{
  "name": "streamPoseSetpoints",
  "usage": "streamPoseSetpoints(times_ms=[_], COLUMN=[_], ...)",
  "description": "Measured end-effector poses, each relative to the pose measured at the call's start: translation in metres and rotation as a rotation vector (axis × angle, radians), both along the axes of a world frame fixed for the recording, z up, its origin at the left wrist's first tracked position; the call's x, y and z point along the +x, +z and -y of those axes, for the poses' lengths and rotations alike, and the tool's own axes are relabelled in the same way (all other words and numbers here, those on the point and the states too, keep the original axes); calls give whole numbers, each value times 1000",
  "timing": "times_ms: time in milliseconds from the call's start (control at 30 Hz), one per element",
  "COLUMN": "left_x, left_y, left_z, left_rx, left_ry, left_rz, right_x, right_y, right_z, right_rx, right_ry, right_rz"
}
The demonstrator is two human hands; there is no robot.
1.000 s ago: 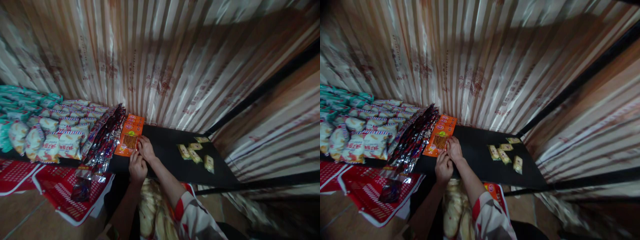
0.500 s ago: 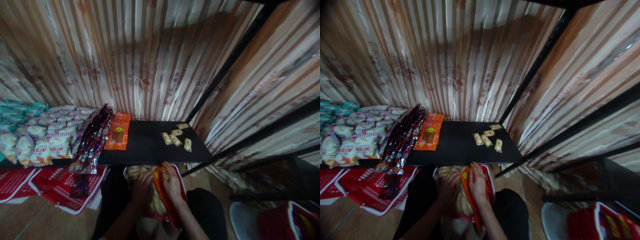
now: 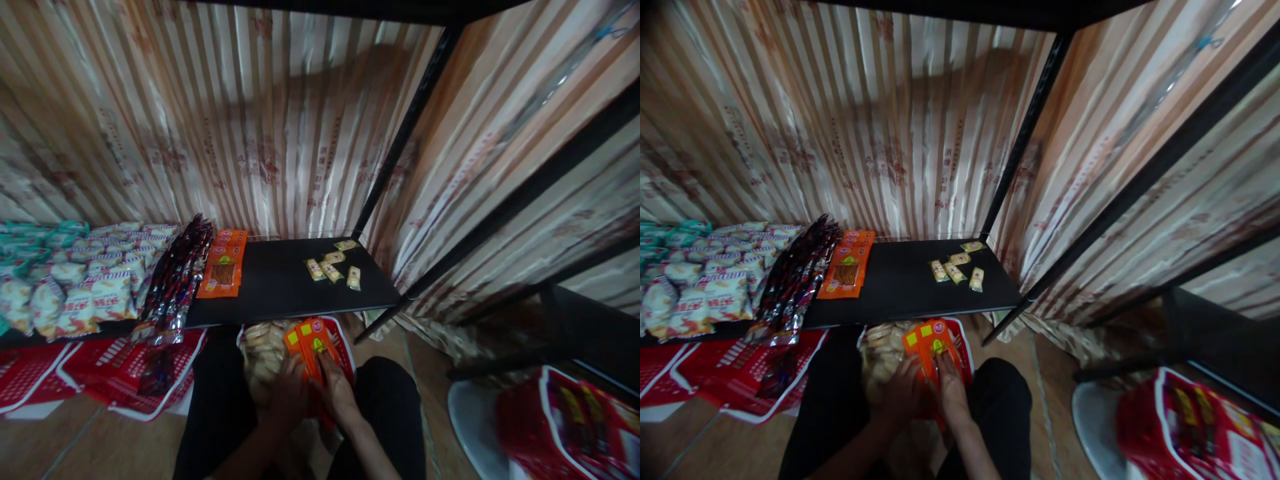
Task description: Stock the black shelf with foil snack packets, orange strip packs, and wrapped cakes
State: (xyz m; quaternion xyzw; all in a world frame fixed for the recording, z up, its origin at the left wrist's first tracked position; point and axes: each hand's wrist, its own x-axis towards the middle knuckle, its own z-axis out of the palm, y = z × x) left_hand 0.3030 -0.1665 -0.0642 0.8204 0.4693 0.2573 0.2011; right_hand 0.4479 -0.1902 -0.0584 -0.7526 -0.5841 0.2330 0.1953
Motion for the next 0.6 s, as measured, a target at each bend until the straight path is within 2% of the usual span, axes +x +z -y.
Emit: streamPoseSetpoints(times_ms=[133, 300, 433, 600], left_x=[6, 8, 10, 14], left_y=[6, 5, 1, -1], left_z=[2, 3, 3, 2], left_rx=[-55, -41, -49, -73], left_ry=[35, 42, 66, 76], left_rz=[23, 73, 65, 84], right_x=[-3, -7, -7, -6], right_y=[10, 17, 18, 19], right_z=[2, 7, 7, 7], right_rx=[21, 63, 108, 157], right_ry=[-23, -50, -88, -144], right_rz=[-31, -120, -184, -166])
